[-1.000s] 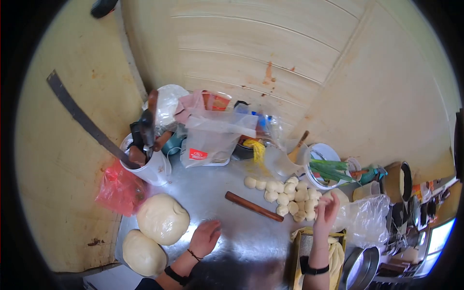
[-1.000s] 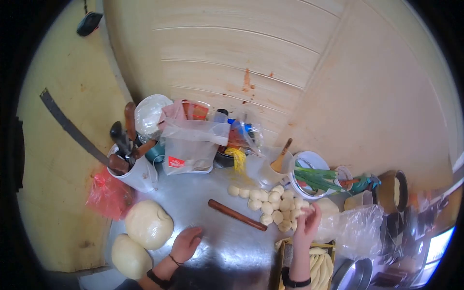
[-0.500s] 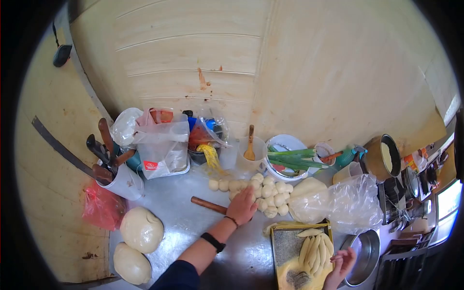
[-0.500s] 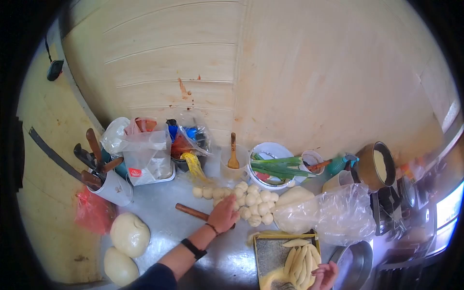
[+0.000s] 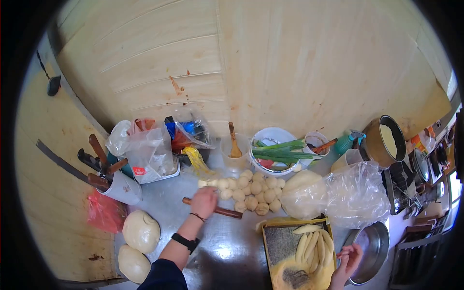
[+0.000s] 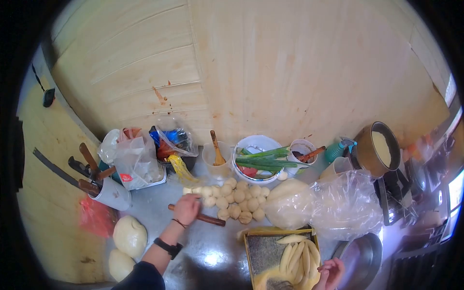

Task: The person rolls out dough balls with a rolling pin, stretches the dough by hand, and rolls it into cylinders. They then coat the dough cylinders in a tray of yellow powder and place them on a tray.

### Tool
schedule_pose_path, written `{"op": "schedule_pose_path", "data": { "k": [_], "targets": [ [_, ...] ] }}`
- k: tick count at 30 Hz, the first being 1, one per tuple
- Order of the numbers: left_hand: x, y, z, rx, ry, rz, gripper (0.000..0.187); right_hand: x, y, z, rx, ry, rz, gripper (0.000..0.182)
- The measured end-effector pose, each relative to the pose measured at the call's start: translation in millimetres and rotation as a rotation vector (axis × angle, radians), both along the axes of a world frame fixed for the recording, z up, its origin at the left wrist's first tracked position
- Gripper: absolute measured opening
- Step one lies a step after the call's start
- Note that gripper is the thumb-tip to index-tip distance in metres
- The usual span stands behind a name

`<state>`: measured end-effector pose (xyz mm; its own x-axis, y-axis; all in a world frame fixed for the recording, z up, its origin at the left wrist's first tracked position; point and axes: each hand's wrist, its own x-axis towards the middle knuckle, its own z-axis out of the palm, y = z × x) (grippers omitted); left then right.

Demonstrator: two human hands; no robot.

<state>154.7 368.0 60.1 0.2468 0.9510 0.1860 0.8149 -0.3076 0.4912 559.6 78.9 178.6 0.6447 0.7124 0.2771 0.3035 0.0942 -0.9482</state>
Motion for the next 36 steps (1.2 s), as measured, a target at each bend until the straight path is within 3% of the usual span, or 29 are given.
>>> {"op": "schedule_pose_path", "data": {
  "k": [2, 9, 11, 16, 18, 20, 21, 24, 25, 26, 27, 28, 29, 30, 31, 33, 36],
  "targets": [
    [-27.4, 8.1, -4.2, 0.008, 0.037, 0.135, 0.033, 0.6, 8.6, -2.1, 0.014, -0.035, -0.016, 0.042],
    [-37.4, 63.1, -35.5, 0.085, -0.047, 0.006, 0.025, -5.9, 27.5, 1.0, 0.019, -0.037, 0.051, 0.04],
    [-44.9, 70.4, -35.5, -0.072, -0.044, -0.012, 0.021, -11.7, 29.3, 5.3, 0.023, -0.04, 0.054, 0.039],
    [-68.5, -0.8, 53.8, 0.046, -0.309, 0.079, 0.017, -52.3, 43.7, 10.6, 0.011, 0.004, 0.177, 0.031],
    [-72.0, -67.7, 129.8, 0.178, -0.284, 0.014, 0.021, -85.5, 62.2, 12.1, -0.139, -0.173, 0.275, 0.028],
    [-78.0, -146.1, 147.1, 0.189, -0.245, -0.038, 0.028, -133.5, 98.5, 4.7, -0.168, -0.283, 0.452, 0.033],
    [-77.7, -179.8, 141.2, 0.127, -0.223, -0.122, 0.033, -153.1, 113.8, -8.6, -0.316, -0.369, 0.568, 0.033],
    [-78.6, -256.7, 76.2, -0.233, -0.203, -0.386, 0.049, -225.7, 170.1, -58.1, -0.273, -0.55, 0.681, 0.039],
    [-82.7, -279.1, 62.2, -0.234, -0.199, -0.382, 0.049, -243.3, 185.7, -85.9, -0.27, -0.643, 0.678, 0.043],
    [-79.4, -294.4, 64.4, -0.182, 0.029, -0.418, 0.055, -252.9, 197.1, -117.2, -0.271, -0.641, 0.681, 0.043],
    [-76.4, -305.4, 63.0, -0.124, 0.255, -0.446, 0.064, -261.3, 208.6, -147.6, -0.278, -0.85, 0.606, 0.041],
    [-77.4, -315.5, 52.7, -0.124, 0.253, -0.445, 0.064, -269.4, 212.3, -152.4, -0.286, -1.054, 0.521, 0.04],
    [-79.8, -324.7, 37.5, -0.15, 0.203, -0.322, 0.068, -272.3, 214.0, -157.5, -0.291, -1.055, 0.524, 0.04],
    [-81.5, -329.1, 24.4, -0.178, 0.151, -0.198, 0.074, -273.4, 218.5, -149.3, -0.43, -1.14, 0.624, 0.036],
    [-80.6, -324.3, 15.7, -0.233, 0.136, -0.217, 0.079, -273.6, 219.1, -146.2, -0.57, -1.227, 0.727, 0.032],
    [-68.9, -313.5, -19.3, -0.227, 0.135, -0.255, 0.082, -274.4, 206.3, -146.9, -0.505, -1.216, 0.72, 0.027],
    [-54.8, -307.4, -18.8, -0.235, 0.206, -0.317, 0.083, -266.1, 166.5, -125.4, -0.522, -1.107, 0.746, 0.025]
  ]
}}
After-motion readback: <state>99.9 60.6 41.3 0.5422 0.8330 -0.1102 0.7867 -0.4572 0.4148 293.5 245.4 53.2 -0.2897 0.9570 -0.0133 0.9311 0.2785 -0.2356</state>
